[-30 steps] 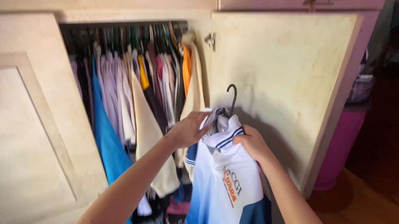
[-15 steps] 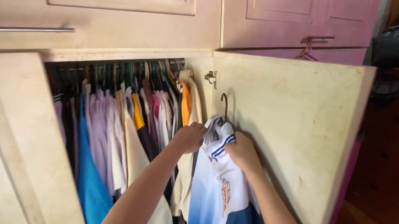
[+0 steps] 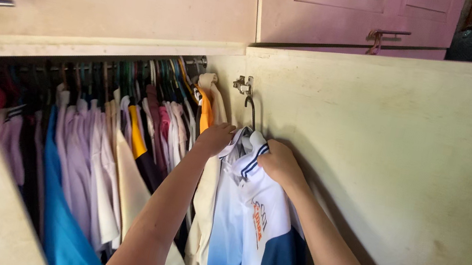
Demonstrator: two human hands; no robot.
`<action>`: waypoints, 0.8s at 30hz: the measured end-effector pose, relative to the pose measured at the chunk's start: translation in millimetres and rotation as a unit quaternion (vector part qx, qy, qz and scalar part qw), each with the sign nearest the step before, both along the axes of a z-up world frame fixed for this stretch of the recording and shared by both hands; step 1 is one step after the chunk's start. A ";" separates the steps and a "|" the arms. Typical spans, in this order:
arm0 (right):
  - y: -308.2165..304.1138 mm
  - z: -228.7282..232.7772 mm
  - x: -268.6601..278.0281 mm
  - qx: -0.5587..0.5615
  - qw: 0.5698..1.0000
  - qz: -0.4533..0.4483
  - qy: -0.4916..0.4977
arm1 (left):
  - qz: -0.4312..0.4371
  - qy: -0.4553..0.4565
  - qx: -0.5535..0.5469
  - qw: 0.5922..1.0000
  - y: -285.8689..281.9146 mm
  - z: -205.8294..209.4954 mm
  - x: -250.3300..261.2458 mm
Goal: The person picks up a shirt and a sweater from a pile, places them on hangers, and hangs them inside a closet.
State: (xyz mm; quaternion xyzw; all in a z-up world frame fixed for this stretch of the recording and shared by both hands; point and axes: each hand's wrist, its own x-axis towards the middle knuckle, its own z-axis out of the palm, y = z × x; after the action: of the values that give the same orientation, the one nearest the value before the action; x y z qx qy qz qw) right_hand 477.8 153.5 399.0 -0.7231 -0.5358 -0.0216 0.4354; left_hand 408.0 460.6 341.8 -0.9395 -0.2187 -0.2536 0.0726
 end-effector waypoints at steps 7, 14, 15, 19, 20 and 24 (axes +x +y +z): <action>31.0 -2.4 21.9 0.007 1.000 0.011 0.008 | 0.073 0.157 0.274 0.946 28.4 16.5 24.9; 48.2 18.5 13.2 0.014 1.000 -0.019 0.003 | 0.140 0.221 0.237 0.936 69.7 11.8 28.5; 52.3 22.8 13.3 0.016 1.000 -0.024 0.002 | 0.139 0.227 0.230 0.936 71.8 8.3 33.3; 105.6 28.5 5.7 0.076 0.996 -0.033 -0.042 | 0.137 0.252 0.215 0.934 85.0 -11.3 27.9; 124.6 28.2 4.8 0.093 0.993 -0.043 -0.059 | 0.134 0.254 0.212 0.934 86.0 -16.9 25.7; 209.9 31.4 14.8 0.125 0.991 -0.026 -0.040 | 0.130 0.256 0.208 0.935 92.4 -20.0 23.8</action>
State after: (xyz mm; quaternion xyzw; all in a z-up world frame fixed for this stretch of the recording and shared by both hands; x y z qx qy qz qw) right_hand 492.6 363.4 430.4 -0.6752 -0.5266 -0.1290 0.5001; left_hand 431.8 553.0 321.8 -0.9001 -0.2549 -0.0323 0.3519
